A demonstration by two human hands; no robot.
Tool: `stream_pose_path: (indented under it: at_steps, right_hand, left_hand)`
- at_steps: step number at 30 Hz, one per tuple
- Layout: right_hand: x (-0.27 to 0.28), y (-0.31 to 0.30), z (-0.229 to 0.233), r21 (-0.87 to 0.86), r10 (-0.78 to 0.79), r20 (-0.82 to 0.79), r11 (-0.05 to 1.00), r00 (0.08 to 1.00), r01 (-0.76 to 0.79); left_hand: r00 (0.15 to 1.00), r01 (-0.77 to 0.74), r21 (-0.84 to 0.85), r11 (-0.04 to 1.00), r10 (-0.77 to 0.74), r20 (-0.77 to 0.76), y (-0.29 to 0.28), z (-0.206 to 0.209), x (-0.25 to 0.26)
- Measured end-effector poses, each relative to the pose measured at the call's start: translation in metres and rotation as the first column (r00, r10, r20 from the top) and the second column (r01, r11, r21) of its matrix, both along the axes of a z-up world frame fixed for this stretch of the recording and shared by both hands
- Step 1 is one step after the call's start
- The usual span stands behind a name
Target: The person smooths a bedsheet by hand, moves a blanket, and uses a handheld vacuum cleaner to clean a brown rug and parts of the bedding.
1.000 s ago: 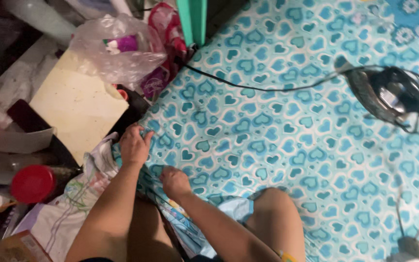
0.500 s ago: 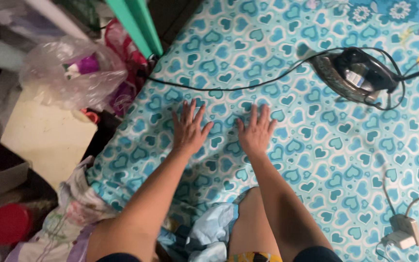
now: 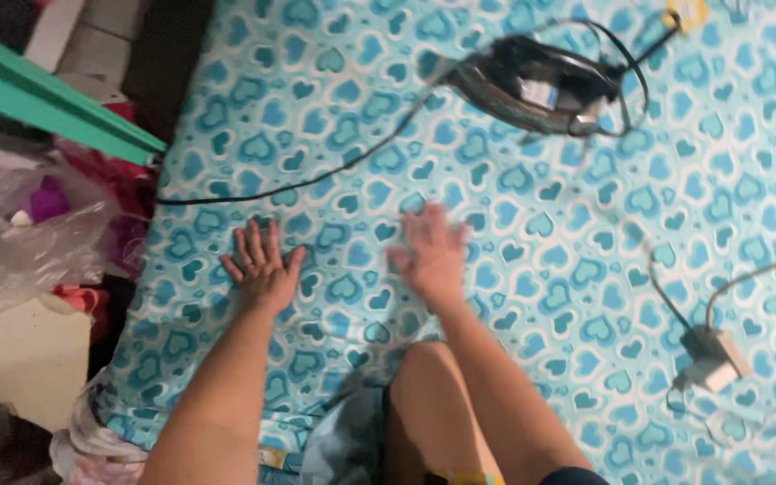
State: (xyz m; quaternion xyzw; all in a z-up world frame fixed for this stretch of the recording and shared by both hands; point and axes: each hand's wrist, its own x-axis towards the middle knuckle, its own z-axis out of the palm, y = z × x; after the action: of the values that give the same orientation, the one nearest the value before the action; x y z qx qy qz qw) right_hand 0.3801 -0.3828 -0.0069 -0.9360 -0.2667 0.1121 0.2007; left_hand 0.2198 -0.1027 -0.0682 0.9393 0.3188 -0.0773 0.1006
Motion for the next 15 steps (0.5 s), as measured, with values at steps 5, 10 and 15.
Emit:
stream_pose_path:
  at_steps: [5, 10, 15]
  right_hand:
    - [0.046, -0.157, -0.022, -0.031, -0.368, 0.23, 0.923, 0.901, 0.384]
    - [0.047, -0.209, -0.036, 0.005, -0.399, 0.182, 0.914, 0.899, 0.405]
    - [0.047, -0.225, -0.033, 0.056, -0.385, 0.141, 0.923, 0.912, 0.381]
  left_hand:
    - [0.999, 0.021, 0.094, 0.995, -0.024, 0.032, -0.008, 0.013, 0.004]
    - [0.91, 0.213, 0.173, 0.961, -0.26, 0.323, -0.079, 0.051, 0.034]
    - [0.825, 0.462, 0.197, 0.865, -0.5, 0.264, -0.231, 0.051, 0.128]
